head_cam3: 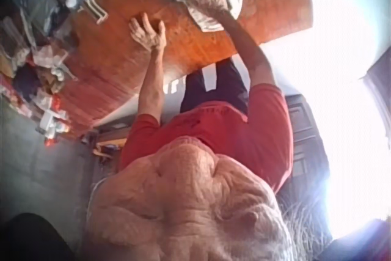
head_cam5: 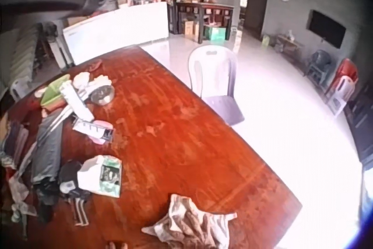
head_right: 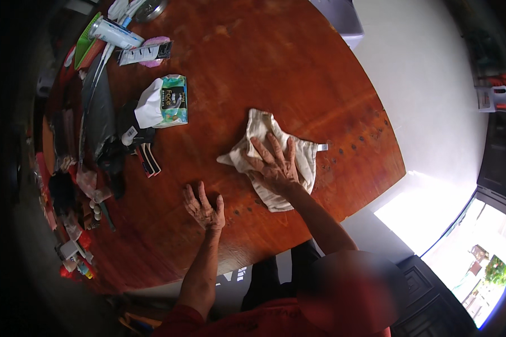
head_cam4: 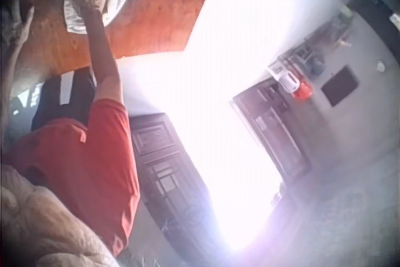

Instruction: The person wipes a large wooden table with a white cloth, moving various items such as water bottles, a red pitcher, cups, and a tray to clean the surface underneath. The person systematically clears sections of the table, wipes the wood, and continues to the next area.

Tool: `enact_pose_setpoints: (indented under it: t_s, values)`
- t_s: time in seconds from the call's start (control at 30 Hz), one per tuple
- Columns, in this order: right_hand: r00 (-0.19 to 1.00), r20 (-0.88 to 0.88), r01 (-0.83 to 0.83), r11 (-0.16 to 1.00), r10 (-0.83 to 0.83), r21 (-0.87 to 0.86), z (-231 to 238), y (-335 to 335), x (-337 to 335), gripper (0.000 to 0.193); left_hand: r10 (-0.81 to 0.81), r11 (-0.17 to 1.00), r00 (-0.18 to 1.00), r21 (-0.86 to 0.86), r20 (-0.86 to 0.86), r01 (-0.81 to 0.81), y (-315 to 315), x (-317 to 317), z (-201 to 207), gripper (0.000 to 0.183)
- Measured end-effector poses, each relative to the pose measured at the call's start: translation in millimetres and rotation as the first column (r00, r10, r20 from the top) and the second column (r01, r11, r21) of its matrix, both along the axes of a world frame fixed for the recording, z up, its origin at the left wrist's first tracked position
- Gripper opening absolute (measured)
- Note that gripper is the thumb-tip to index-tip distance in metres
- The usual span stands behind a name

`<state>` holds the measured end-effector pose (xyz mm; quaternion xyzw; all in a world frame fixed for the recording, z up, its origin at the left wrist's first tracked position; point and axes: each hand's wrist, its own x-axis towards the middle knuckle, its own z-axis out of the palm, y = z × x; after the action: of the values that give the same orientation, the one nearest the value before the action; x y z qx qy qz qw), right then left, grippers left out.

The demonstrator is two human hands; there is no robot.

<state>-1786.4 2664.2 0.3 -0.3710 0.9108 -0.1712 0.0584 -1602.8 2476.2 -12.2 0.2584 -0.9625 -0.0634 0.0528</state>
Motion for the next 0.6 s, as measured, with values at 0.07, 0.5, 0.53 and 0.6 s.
enact_pose_setpoints:
  t_s: [0.07, 0.5, 0.53, 0.6]
  values:
    - [0.999, 0.027, 0.023, 1.000, -0.023, -0.002, 7.3, -15.1, -25.3, 0.063, 0.005, 1.000, 1.000, 0.013, -0.008, -0.005, 1.2, 0.9, 0.3, 0.069]
    - [0.979, -0.139, 0.127, 0.982, -0.146, -0.136, -13.3, -126.2, -92.0, 0.064, 0.012, 0.999, 0.999, 0.044, -0.036, -0.011, -0.8, 0.9, 0.9, 0.067]
    - [0.988, -0.111, 0.097, 0.988, -0.110, -0.118, -14.5, -127.7, -77.5, 0.064, 0.016, 0.999, 0.999, 0.035, -0.036, -0.014, -1.7, 1.5, 0.9, 0.065]
    - [0.996, -0.060, 0.063, 0.990, -0.071, -0.130, -13.7, -121.1, -45.1, 0.057, 0.005, 1.000, 0.999, 0.017, -0.032, -0.005, 0.2, -0.6, -0.9, 0.059]
